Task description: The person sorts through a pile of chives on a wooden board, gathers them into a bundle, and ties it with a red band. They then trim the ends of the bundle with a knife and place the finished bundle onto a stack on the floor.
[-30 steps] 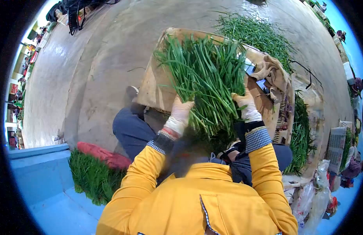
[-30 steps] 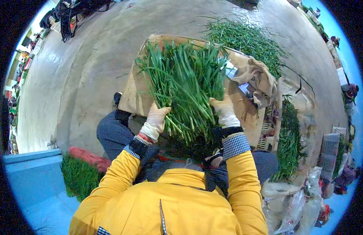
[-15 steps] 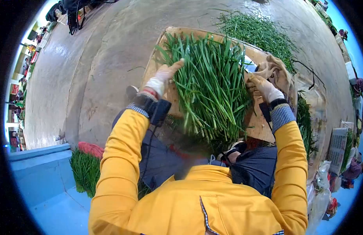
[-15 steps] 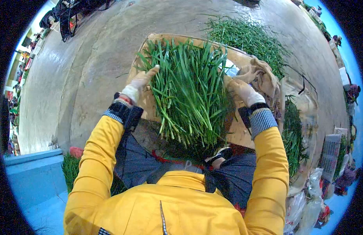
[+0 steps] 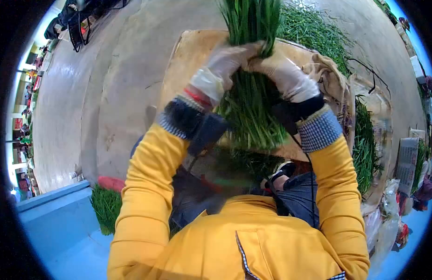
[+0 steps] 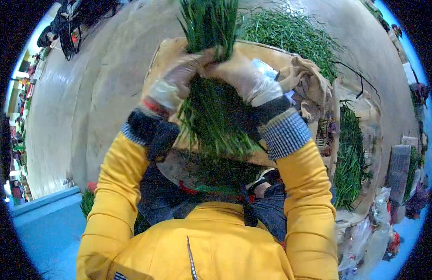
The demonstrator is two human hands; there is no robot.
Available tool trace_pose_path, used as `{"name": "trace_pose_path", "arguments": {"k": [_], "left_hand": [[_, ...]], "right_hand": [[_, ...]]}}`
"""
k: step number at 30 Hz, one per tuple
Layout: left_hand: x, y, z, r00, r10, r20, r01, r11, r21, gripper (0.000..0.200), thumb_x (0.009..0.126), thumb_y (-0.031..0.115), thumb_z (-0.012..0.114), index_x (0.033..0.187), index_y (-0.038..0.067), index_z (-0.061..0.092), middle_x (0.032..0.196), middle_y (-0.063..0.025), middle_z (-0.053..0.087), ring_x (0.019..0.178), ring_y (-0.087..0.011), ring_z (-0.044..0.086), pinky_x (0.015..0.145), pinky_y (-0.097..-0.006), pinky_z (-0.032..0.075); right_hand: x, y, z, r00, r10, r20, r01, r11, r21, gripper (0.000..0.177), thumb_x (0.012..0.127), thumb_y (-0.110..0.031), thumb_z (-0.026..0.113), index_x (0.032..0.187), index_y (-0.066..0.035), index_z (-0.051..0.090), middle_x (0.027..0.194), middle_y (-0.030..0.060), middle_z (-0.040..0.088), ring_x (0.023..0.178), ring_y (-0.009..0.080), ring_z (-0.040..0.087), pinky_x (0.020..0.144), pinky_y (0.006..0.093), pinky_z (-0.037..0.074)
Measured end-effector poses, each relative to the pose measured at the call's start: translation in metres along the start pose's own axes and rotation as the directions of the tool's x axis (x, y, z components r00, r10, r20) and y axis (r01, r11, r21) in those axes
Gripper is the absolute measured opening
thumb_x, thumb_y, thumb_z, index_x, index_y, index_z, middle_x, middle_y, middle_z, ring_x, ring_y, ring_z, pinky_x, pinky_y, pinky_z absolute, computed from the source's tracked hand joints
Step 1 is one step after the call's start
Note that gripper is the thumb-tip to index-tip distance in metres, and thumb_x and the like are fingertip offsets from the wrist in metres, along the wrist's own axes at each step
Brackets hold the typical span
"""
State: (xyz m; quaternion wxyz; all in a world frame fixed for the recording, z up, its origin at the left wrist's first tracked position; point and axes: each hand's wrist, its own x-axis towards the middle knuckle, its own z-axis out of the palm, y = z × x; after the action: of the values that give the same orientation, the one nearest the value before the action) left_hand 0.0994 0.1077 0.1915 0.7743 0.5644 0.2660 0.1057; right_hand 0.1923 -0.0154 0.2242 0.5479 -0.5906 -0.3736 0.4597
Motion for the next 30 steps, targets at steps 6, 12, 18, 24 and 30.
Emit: {"name": "trace_pose_path", "arguments": {"k": [6, 12, 18, 24, 30], "left_hand": [[-0.101, 0.122, 0.066, 0.729, 0.672, 0.127, -0.669, 0.740, -0.075, 0.050, 0.075, 0.019, 0.078, 0.116, 0.001, 0.054, 0.107, -0.0068, 0.062, 0.092, -0.0148, 0.060, 0.075, -0.0266, 0.051], [-0.096, 0.054, 0.040, 0.638, 0.686, 0.350, -0.749, 0.658, 0.075, 0.071, 0.065, 0.003, 0.082, 0.125, 0.003, 0.045, 0.114, -0.0073, 0.059, 0.101, -0.0153, 0.058, 0.088, -0.0304, 0.049], [-0.080, 0.044, 0.030, 0.835, 0.373, 0.404, -0.498, 0.825, 0.267, 0.076, 0.065, 0.003, 0.082, 0.129, 0.002, 0.040, 0.116, -0.0071, 0.058, 0.106, -0.0166, 0.055, 0.093, -0.0311, 0.046], [-0.035, 0.034, 0.044, 0.829, 0.535, 0.163, -0.537, 0.843, -0.034, 0.066, 0.065, 0.001, 0.080, 0.122, 0.001, 0.047, 0.108, -0.0068, 0.063, 0.094, -0.0163, 0.060, 0.086, -0.0303, 0.050], [-0.034, 0.040, 0.077, 0.684, 0.729, 0.027, -0.701, 0.668, -0.250, 0.042, 0.076, 0.000, 0.071, 0.115, 0.007, 0.059, 0.104, -0.0016, 0.064, 0.091, -0.0143, 0.061, 0.081, -0.0292, 0.050]], "right_hand": [[-0.032, -0.090, 0.008, 0.807, -0.575, 0.135, 0.276, 0.570, 0.774, 0.022, 0.081, 0.000, 0.063, 0.102, -0.007, 0.061, 0.096, 0.0083, 0.062, 0.080, 0.0251, 0.059, 0.068, 0.0407, 0.051], [-0.055, -0.026, 0.006, 0.860, -0.507, 0.058, 0.432, 0.783, 0.447, 0.067, 0.067, -0.014, 0.082, 0.125, -0.006, 0.048, 0.116, 0.0037, 0.059, 0.103, 0.0157, 0.056, 0.091, 0.0322, 0.047], [-0.057, -0.002, -0.005, 0.839, -0.523, 0.150, 0.537, 0.839, -0.081, 0.053, 0.071, -0.016, 0.078, 0.118, -0.005, 0.054, 0.110, 0.0022, 0.062, 0.097, 0.0161, 0.058, 0.088, 0.0309, 0.048], [-0.002, -0.001, 0.000, 0.717, -0.690, 0.101, 0.594, 0.680, 0.430, 0.037, 0.076, -0.004, 0.069, 0.111, -0.005, 0.059, 0.104, 0.0045, 0.064, 0.092, 0.0167, 0.059, 0.083, 0.0308, 0.050], [0.000, -0.014, -0.025, 0.681, -0.656, 0.325, 0.031, 0.470, 0.882, 0.031, 0.092, -0.012, 0.043, 0.120, -0.006, 0.054, 0.120, 0.0076, 0.057, 0.109, 0.0214, 0.053, 0.101, 0.0343, 0.038]]}}
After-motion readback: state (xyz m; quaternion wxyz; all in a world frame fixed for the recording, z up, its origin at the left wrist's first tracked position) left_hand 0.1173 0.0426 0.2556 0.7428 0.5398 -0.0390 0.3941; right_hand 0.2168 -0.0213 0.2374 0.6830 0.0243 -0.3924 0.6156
